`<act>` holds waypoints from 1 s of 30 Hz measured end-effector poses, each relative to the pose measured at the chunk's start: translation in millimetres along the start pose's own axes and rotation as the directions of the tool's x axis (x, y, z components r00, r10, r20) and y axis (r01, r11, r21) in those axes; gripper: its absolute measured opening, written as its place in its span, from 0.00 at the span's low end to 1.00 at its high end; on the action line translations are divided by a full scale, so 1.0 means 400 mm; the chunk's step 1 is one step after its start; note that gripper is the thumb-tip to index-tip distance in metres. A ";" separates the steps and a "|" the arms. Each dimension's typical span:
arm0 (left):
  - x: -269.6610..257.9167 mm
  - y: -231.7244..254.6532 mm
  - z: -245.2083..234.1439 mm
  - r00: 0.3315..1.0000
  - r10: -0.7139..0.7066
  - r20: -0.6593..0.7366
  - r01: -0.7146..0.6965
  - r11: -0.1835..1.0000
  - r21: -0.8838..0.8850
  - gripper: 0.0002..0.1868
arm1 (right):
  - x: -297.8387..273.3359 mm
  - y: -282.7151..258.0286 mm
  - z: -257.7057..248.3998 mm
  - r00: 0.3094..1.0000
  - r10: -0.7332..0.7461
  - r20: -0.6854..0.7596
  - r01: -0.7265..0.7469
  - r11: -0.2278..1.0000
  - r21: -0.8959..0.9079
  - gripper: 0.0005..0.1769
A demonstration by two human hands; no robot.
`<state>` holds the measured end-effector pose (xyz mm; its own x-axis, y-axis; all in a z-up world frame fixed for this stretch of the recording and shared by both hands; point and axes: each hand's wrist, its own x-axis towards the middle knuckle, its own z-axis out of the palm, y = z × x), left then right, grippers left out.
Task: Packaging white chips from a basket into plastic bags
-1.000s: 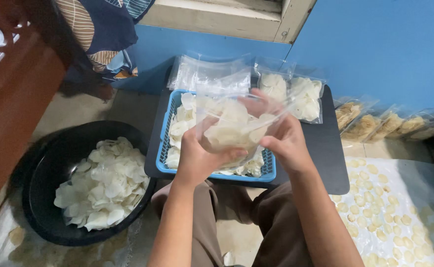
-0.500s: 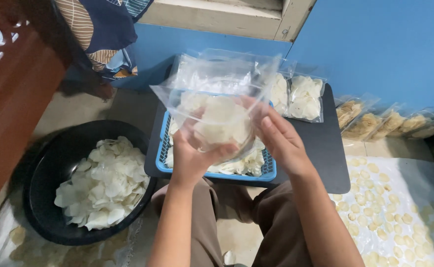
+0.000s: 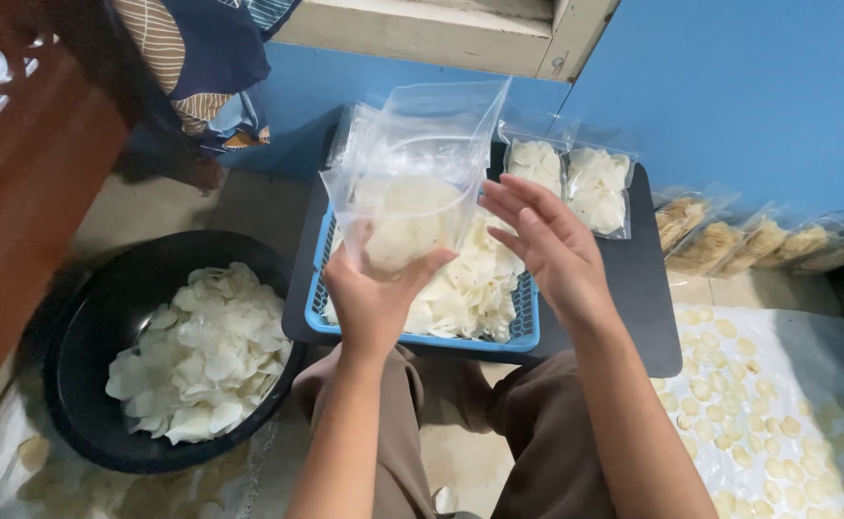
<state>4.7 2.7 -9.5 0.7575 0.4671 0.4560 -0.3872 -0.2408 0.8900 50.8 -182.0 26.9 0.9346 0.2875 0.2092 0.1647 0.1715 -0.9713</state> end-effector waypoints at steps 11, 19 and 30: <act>0.012 0.004 -0.004 0.993 -0.119 0.016 0.118 0.992 0.048 0.40 | 0.003 0.018 0.006 0.989 -0.018 -0.149 0.013 0.999 -0.036 0.27; -0.003 0.040 0.009 0.988 -0.156 0.001 0.152 0.960 0.234 0.41 | 0.006 0.063 0.008 0.996 0.037 -0.087 -0.029 0.996 0.088 0.30; -0.001 0.017 0.024 0.952 -0.158 0.261 0.107 0.974 0.199 0.49 | 0.010 0.066 -0.019 0.997 0.080 0.019 -0.080 0.996 -0.043 0.22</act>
<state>6.9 -7.3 -3.6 0.9198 0.2607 0.2932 -0.1914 -0.3541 0.9154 61.2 -183.5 1.2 0.9386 0.3185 0.1325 0.1031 0.1076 -0.9888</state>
